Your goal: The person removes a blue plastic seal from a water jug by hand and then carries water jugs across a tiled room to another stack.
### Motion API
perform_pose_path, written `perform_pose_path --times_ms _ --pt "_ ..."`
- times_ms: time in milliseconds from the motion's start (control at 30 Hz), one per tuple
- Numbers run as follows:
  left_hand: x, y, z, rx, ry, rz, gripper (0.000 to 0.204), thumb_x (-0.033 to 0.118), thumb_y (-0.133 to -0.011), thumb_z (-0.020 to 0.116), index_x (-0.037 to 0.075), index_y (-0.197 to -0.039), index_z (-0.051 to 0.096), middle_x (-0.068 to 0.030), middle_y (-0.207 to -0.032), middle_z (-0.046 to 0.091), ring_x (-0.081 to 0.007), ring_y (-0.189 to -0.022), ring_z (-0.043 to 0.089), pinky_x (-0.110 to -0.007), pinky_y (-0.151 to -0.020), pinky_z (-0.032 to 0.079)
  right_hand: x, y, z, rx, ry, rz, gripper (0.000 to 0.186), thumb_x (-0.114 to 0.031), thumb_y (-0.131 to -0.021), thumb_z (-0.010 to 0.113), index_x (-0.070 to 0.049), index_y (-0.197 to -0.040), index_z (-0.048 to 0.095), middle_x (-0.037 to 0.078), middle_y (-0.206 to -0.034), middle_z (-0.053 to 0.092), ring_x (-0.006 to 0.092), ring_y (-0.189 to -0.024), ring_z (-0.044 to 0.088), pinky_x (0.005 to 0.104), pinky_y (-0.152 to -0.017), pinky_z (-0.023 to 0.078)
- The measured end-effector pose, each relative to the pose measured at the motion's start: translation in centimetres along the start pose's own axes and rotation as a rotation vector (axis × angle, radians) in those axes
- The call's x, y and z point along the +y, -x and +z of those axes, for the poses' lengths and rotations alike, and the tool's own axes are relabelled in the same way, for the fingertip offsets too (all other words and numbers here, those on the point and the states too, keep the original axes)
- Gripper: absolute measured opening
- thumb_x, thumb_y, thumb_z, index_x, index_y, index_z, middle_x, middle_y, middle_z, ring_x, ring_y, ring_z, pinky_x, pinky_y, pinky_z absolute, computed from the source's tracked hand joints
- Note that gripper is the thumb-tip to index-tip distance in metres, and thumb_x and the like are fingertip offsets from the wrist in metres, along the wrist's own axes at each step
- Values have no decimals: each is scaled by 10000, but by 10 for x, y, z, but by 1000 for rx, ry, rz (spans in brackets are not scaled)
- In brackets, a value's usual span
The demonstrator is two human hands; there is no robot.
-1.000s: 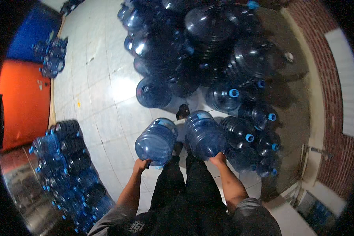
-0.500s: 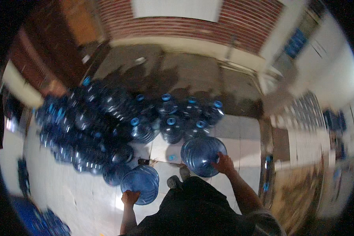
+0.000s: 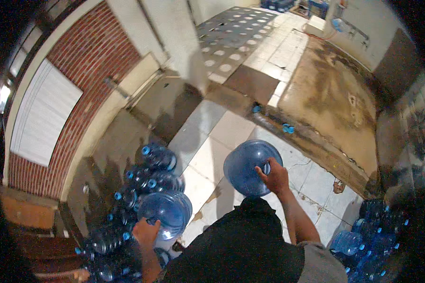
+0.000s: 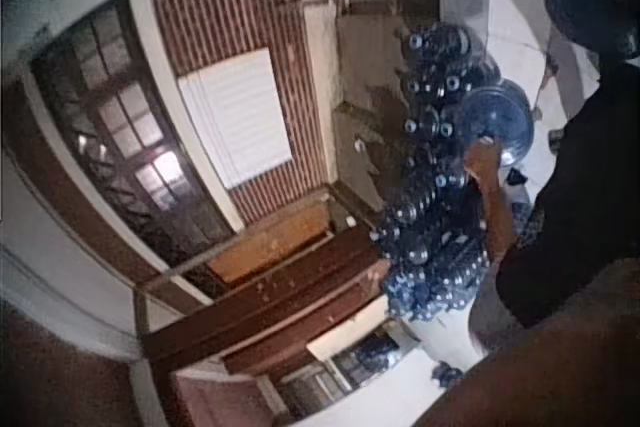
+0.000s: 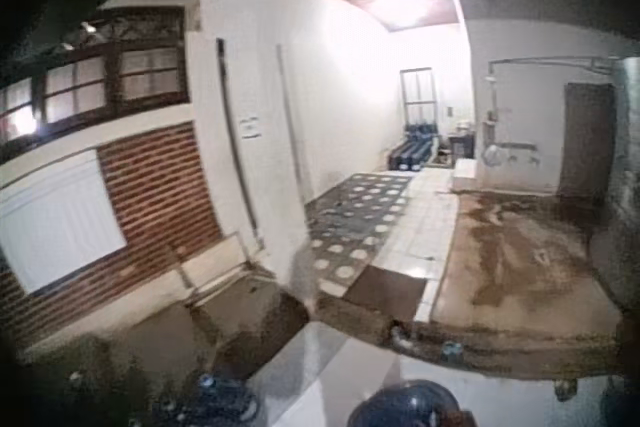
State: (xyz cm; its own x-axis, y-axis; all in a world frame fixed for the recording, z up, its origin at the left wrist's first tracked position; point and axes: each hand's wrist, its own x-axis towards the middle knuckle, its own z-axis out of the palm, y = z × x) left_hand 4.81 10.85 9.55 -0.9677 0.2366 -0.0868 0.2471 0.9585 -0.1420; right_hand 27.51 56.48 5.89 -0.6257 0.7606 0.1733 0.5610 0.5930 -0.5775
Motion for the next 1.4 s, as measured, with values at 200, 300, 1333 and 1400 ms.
perform_pose_path --times_ms 200,300,1333,1400 --pt "188 -115 -71 323 265 274 458 432 -696 792 71 -940 652 -183 -843 703 -395 -773 677 -491 -700 522 119 -76 -52 163 -1 269 458 -440 -847 728 -29 -985 582 228 -760 663 413 -715 672 480 -626 527" --pt "290 -170 -94 351 362 376 463 444 -704 793 82 -956 651 -176 -845 705 -392 -792 677 -498 -711 515 152 -133 -82 244 9 320 442 -445 -841 729 -41 -954 588 213 -757 665 409 -713 670 476 -634 519" --pt "1347 -661 -294 314 648 1044 552 591 -720 760 84 -919 669 -140 -744 695 -350 -665 687 -442 -597 531 546 -965 -285 466 267 711 600 -535 -851 665 -20 -1140 554 274 -986 676 428 -916 661 516 -810 503" --pt "1396 -685 -318 307 657 1006 544 584 -719 774 92 -926 670 -137 -758 694 -343 -688 689 -431 -619 533 581 -1026 -294 433 222 685 582 -523 -846 673 -21 -1117 555 263 -960 681 433 -891 662 520 -786 506"
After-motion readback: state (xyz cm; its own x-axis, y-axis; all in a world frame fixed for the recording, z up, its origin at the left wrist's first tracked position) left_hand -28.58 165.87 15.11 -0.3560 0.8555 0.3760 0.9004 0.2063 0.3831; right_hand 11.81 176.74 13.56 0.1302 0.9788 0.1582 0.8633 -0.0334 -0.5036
